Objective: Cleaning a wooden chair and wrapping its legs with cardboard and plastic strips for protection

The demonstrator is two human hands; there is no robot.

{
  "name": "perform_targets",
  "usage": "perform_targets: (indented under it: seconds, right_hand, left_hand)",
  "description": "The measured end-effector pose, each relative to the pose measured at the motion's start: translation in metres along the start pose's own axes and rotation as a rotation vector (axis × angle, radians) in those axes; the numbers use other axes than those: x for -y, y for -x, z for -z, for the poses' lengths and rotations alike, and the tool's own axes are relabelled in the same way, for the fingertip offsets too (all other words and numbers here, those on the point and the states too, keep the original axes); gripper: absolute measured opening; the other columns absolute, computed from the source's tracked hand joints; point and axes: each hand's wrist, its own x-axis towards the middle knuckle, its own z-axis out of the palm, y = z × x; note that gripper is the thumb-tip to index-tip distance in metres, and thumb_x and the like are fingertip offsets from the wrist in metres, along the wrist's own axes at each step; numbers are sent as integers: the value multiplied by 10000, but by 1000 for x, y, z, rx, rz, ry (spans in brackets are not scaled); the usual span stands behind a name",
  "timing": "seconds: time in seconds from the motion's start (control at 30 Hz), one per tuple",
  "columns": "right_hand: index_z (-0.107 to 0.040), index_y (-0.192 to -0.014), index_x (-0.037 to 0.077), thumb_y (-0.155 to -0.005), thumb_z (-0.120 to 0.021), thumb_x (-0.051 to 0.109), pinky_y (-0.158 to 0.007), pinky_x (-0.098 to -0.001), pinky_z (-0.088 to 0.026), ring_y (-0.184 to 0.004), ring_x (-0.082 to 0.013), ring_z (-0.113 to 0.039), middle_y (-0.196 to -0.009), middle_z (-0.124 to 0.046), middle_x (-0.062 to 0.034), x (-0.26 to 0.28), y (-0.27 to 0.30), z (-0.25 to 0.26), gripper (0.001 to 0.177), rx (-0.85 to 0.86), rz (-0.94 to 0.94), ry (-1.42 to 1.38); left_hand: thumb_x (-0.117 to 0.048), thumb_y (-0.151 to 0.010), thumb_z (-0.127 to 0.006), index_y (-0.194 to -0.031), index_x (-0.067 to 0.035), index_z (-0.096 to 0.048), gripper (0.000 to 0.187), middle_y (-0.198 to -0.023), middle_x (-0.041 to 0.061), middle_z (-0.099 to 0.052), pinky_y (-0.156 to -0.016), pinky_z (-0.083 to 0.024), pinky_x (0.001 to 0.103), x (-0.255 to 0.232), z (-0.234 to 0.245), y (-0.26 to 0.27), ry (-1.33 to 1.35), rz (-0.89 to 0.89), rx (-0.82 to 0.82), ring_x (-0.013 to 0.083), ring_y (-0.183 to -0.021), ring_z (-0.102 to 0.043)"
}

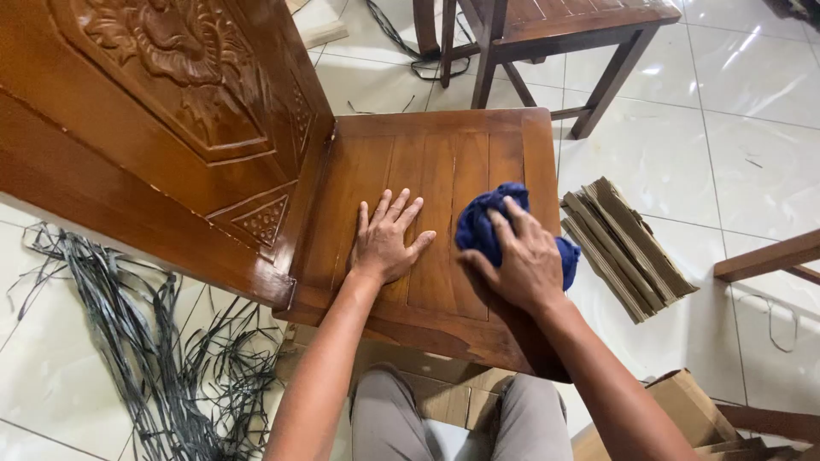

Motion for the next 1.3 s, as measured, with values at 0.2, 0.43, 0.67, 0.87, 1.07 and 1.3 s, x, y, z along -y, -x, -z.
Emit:
perform_targets:
  seconds: [0.2,0.43,0.67,0.87,1.07,1.3]
  right_hand:
    - [-598,-1391,246,-798,-689,655,-985,-454,-497,-1282,-326,-583,-1479,-535,-70,-10,33,-4,727,14,89,-25]
    - [-604,-1403,183,-845,-661,645,-956,-485,-500,-1256,-382,-594,-1461,-544,-136,-14,-10,-18,726,-85,-68,40]
    - [-587,-1395,205,-800,-692,628,-977,-467,-485,-1307,-340,-556,-1487,-519,-111,7,30,-1,738,11,125,-24]
    - [-609,-1378,217,-799,-714,614,-952,-463,-510,-1276,-333,-584,-1459,-547,-88,-28,30,-4,710,14,104,-46]
    - [-599,-1393,179,-836,-684,610,-947,-496,-500,-1262,-380,-585,-1454,-539,-143,-5,12,-1,709,-69,32,-12]
    - [-604,-1383,256,-783,-717,625,-973,-442,-496,-1281,-313,-583,-1483,-527,-59,5,51,5,713,21,190,-85]
  left_hand:
    - [-660,-954,-493,-1489,-267,-535,665,-1572,44,-492,-1188,-241,687,-3,7,0,-6,4,18,337,-1494,-378]
    - [-661,-949,-508,-1476,-259,-553,664,-1558,55,-509,-1179,-253,693,-1,1,0,-22,-10,-10,342,-1480,-399]
    - [-666,-952,-492,-1481,-266,-545,665,-1564,44,-503,-1188,-242,689,-2,4,-2,1,9,1,332,-1488,-389]
    - [-653,-955,-502,-1486,-268,-540,657,-1566,47,-500,-1186,-242,690,-1,3,0,-4,1,6,336,-1489,-387]
    - [-659,-949,-512,-1487,-288,-537,653,-1568,33,-500,-1191,-243,679,-2,2,0,-16,6,-3,325,-1488,-390]
    - [-677,-958,-483,-1498,-294,-522,663,-1582,22,-483,-1203,-225,670,-4,7,0,-16,23,42,317,-1500,-372]
